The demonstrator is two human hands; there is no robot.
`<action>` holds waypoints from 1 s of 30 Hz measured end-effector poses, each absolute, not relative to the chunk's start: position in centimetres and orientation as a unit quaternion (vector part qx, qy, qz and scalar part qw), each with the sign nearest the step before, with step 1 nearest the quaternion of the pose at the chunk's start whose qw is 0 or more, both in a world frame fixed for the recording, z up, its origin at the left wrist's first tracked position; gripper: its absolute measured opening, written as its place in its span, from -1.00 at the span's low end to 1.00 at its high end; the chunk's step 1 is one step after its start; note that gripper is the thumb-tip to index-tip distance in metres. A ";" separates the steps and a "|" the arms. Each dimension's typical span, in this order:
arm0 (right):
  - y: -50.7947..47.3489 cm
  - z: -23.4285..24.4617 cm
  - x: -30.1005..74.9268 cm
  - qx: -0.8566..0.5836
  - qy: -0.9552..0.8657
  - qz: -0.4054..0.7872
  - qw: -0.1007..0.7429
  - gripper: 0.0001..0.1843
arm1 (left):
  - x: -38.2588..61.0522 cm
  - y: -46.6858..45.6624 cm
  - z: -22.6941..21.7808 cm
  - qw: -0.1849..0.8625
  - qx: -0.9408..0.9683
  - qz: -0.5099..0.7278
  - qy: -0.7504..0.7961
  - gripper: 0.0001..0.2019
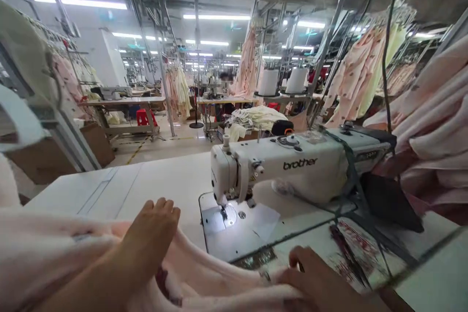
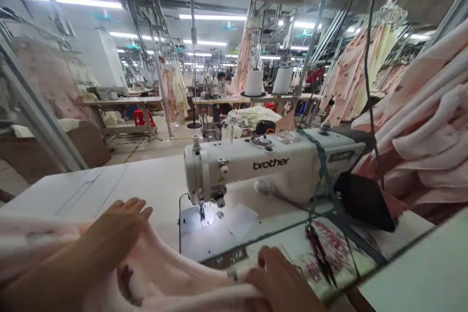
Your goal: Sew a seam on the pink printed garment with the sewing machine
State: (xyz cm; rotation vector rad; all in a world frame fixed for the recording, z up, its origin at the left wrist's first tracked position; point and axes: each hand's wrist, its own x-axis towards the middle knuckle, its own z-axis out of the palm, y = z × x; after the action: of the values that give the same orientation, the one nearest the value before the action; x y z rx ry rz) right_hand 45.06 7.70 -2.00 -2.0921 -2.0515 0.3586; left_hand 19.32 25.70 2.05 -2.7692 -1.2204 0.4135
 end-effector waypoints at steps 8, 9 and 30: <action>3.7 -5.1 44.2 -0.672 -0.700 0.024 0.238 -0.78 | 24.6 14.9 0.7 -0.221 -0.949 0.050 -0.220 -0.68; 3.6 -5.4 44.4 -0.671 -0.700 0.000 0.244 -0.77 | 25.0 14.8 -0.4 -0.223 -0.947 0.041 -0.227 -0.71; 9.8 -2.9 46.5 -0.674 -0.659 0.298 0.151 -0.91 | 28.0 16.3 -1.0 -0.172 -0.924 0.086 -0.330 -0.84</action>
State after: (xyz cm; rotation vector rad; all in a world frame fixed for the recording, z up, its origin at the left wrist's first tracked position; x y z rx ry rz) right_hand 46.46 9.76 -2.93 -1.9343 -1.8938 0.8555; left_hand 27.99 16.28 -1.02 -3.2714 -1.1698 0.3031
